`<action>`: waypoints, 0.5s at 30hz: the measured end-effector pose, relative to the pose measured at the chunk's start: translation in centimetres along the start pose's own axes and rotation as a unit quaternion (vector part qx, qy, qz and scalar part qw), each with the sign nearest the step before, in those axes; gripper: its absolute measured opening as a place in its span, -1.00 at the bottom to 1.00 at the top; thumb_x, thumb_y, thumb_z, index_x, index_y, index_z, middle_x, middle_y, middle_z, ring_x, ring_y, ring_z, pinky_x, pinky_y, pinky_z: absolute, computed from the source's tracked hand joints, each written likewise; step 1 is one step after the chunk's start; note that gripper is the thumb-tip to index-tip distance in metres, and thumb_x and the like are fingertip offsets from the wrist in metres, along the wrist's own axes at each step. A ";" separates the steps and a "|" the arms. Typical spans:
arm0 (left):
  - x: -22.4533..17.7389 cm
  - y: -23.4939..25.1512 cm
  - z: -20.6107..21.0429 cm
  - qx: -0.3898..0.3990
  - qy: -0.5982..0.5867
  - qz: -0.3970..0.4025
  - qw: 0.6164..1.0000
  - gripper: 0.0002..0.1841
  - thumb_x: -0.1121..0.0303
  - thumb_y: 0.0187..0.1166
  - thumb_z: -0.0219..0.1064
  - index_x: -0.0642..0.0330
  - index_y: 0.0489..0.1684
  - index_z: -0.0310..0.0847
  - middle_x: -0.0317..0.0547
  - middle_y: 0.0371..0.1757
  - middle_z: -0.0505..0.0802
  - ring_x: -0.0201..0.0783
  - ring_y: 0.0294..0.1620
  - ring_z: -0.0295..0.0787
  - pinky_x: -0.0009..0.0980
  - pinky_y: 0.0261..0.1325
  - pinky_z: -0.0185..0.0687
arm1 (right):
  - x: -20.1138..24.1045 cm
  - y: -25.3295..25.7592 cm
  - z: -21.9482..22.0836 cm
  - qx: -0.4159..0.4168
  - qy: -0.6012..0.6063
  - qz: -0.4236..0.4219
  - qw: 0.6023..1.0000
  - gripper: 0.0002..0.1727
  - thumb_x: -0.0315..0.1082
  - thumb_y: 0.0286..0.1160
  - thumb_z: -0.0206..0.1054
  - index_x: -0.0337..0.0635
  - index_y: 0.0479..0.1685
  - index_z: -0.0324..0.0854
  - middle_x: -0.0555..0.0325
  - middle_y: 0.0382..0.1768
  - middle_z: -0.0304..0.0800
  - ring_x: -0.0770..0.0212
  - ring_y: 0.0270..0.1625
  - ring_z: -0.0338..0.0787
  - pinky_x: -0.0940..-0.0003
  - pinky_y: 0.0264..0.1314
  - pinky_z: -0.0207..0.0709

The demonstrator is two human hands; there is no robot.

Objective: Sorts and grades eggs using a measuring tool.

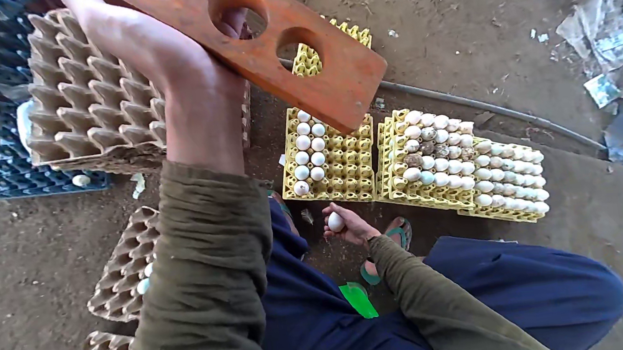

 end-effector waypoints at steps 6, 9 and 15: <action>0.4 -0.5 -0.1 0.025 -0.013 -0.018 0.999 -0.28 -0.18 0.73 -0.69 0.24 -0.23 0.25 0.11 -0.53 0.52 -0.05 -0.57 0.56 -0.08 -0.51 0.66 | 0.6 1.0 -1.9 -0.153 -0.292 -0.021 0.944 -0.56 -0.36 0.62 0.23 -0.19 0.47 0.53 -0.12 -0.01 0.75 0.07 -0.23 0.79 0.09 -0.17 0.73; 0.4 -0.9 0.1 0.012 -0.003 -0.007 1.000 -0.28 -0.18 0.73 -0.69 0.24 -0.18 0.27 0.13 -0.46 0.54 -0.04 -0.56 0.56 -0.04 -0.52 0.66 | 2.8 2.1 -1.0 -0.215 -0.341 -0.085 0.911 -0.61 -0.15 0.69 0.31 -0.21 0.32 0.62 -0.07 -0.10 0.78 0.15 -0.30 0.78 0.16 -0.18 0.73; 0.5 -1.7 0.8 -0.005 -0.024 -0.022 0.999 -0.28 -0.19 0.77 -0.59 0.29 0.03 0.31 0.26 -0.20 0.65 0.16 -0.19 0.76 0.27 -0.17 0.74 | 7.5 6.3 2.3 -0.257 -0.589 -0.140 0.754 -0.38 -0.19 0.54 0.38 0.04 0.65 0.47 -0.19 0.61 0.42 -0.24 0.39 0.68 -0.21 0.35 0.59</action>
Point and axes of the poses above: each hand's wrist, its own y-axis towards the middle knuckle, its own z-axis out of the palm, x = y × z, the point moved 2 cm from there along y, towards the middle knuckle
